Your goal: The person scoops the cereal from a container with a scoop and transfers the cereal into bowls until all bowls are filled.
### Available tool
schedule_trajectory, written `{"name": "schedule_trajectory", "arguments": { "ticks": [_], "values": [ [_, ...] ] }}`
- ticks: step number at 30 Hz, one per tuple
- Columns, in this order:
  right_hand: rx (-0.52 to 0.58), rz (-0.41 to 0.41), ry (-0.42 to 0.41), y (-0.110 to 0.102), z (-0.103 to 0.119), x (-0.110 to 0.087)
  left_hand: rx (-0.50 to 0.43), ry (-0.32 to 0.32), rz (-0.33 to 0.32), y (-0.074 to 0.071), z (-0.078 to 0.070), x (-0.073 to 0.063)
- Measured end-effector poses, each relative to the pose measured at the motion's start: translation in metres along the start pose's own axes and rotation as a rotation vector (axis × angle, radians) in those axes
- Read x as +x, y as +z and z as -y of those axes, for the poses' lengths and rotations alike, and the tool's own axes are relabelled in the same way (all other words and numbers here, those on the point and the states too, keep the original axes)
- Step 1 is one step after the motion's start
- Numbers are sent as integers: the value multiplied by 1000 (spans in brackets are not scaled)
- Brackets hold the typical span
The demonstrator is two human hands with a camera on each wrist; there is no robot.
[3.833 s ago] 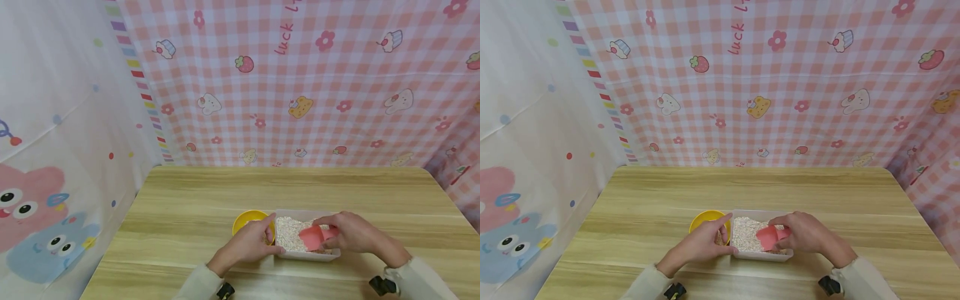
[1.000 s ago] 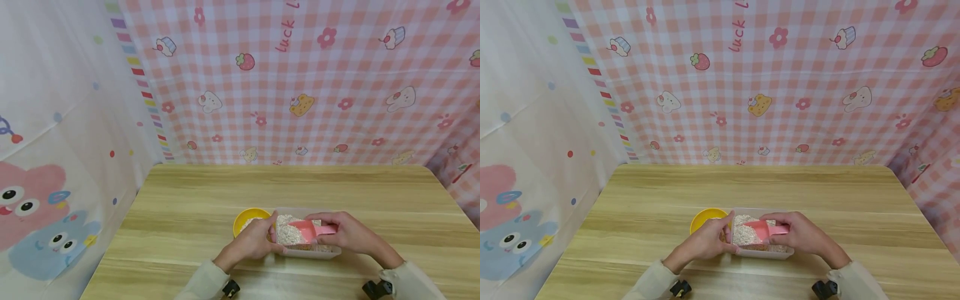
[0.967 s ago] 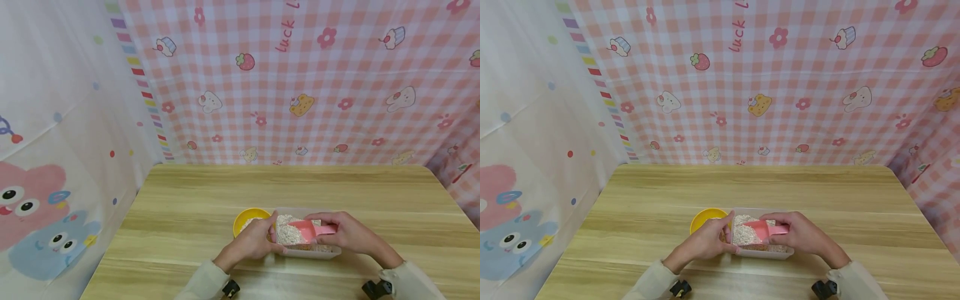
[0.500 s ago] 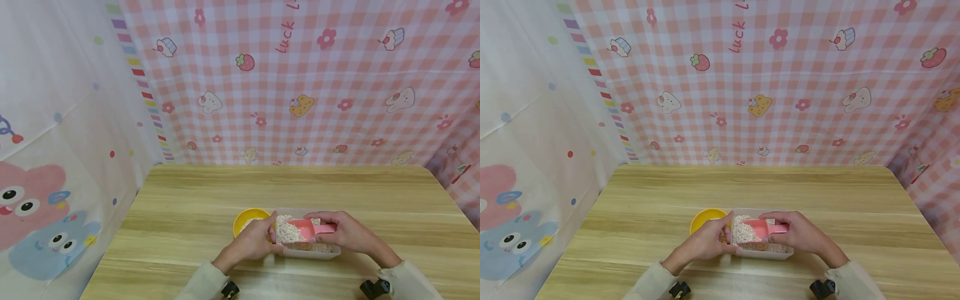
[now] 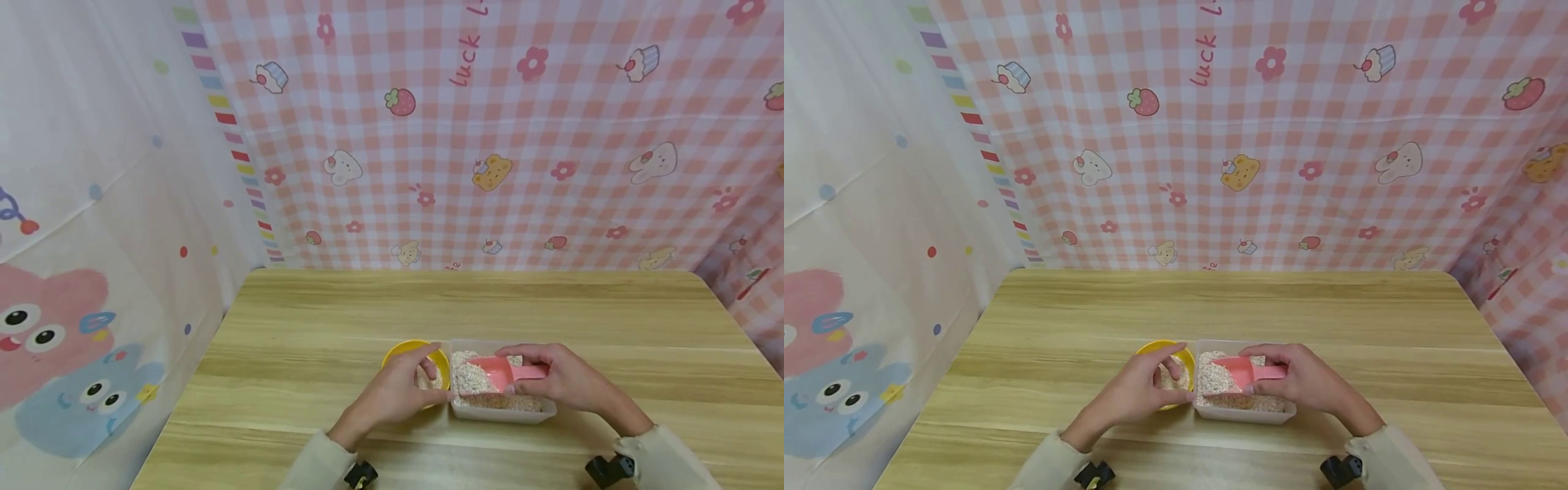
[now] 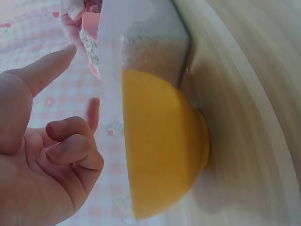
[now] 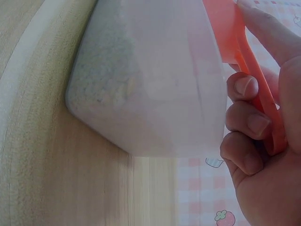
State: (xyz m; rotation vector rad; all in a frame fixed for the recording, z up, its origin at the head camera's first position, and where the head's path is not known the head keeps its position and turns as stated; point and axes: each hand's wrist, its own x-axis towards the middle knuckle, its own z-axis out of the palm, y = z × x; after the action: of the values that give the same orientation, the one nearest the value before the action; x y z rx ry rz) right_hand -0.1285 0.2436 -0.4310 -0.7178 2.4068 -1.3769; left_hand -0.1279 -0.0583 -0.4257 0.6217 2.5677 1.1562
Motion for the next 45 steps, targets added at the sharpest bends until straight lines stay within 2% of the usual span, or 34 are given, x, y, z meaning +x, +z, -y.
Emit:
{"name": "schedule_trajectory", "arguments": {
  "ticks": [6, 18, 29, 40, 45],
  "values": [
    [-6, 2, -2, 0, 1, 0, -25, 17, -36, -6, 7, -4],
    [-15, -1, 64, -1, 3, 0, -87, 41, -112, -26, 25, -12],
    [3, 1, 76, -1, 1, 0, -66, 37, -159, -34, 40, -16],
    [-4, -9, 65, 0, 1, -1, -43, -1, -161, -36, 62, -15],
    [-1, -9, 68, 1, 2, 0, -59, -33, -111, -35, 70, -14]
  ]
}}
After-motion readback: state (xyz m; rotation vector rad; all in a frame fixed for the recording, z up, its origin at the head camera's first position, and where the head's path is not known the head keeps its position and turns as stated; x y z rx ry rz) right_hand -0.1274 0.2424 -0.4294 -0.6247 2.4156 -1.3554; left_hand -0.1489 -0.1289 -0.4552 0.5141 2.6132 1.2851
